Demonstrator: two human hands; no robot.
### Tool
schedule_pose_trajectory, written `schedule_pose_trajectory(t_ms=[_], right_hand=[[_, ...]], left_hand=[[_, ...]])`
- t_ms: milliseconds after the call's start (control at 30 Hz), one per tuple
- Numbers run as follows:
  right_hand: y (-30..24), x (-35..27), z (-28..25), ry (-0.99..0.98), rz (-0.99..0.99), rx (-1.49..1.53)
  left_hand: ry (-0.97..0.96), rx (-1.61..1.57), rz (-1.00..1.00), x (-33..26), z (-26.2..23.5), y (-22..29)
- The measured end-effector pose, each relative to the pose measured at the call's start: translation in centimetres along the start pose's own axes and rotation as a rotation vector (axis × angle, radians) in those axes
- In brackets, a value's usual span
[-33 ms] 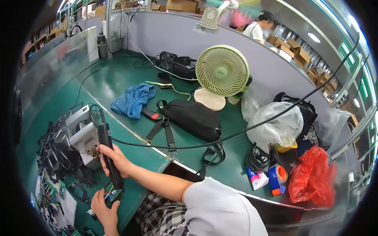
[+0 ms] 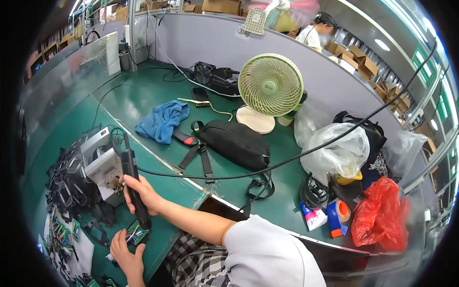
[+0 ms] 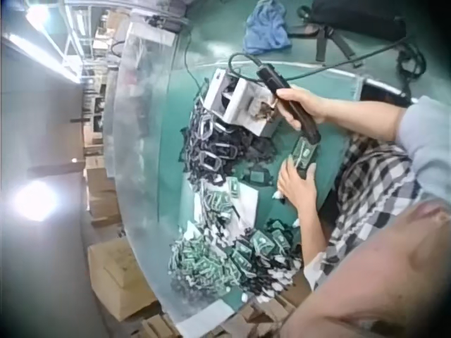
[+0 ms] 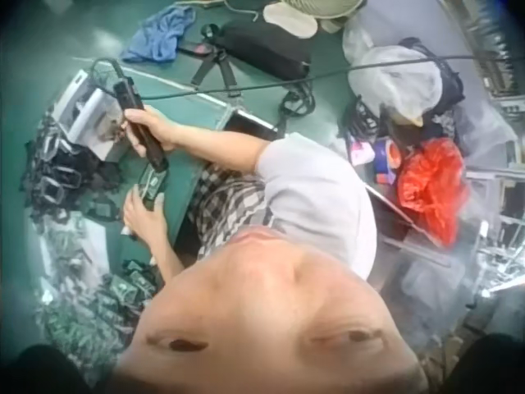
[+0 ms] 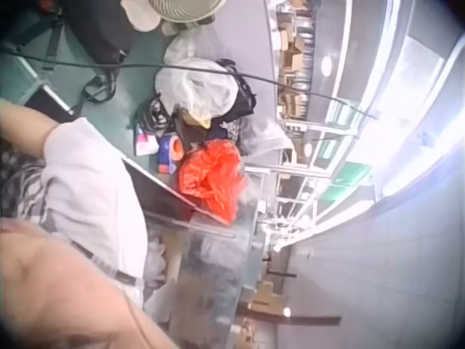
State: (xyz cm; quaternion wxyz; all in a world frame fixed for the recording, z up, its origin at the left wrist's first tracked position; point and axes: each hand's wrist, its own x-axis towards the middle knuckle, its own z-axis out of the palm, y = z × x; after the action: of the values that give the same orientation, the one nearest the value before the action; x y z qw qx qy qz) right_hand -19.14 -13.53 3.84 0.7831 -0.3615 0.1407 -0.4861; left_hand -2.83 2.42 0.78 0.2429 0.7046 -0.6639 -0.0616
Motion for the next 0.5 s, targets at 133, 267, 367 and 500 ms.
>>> schedule_pose_trajectory(t_ms=[133, 267, 367, 500], right_hand=[[0.4, -0.1, -1.5, -0.025, 0.035, 0.145], [1.2, 0.1, -2.9, -0.058, 0.09, 0.272], [1.6, 0.1, -3.5, -0.061, 0.117, 0.261], [1.3, -0.5, -3.6, -0.117, 0.115, 0.287]], left_hand=[[0.097, 0.023, 0.092, 0.3, -1.2, -0.4], [0.033, 0.053, 0.087, 0.5, -1.4, -0.2], [0.024, 0.079, 0.091, 0.3, -1.3, 0.2], [0.061, 0.127, 0.114, 0.2, -0.8, 1.0]])
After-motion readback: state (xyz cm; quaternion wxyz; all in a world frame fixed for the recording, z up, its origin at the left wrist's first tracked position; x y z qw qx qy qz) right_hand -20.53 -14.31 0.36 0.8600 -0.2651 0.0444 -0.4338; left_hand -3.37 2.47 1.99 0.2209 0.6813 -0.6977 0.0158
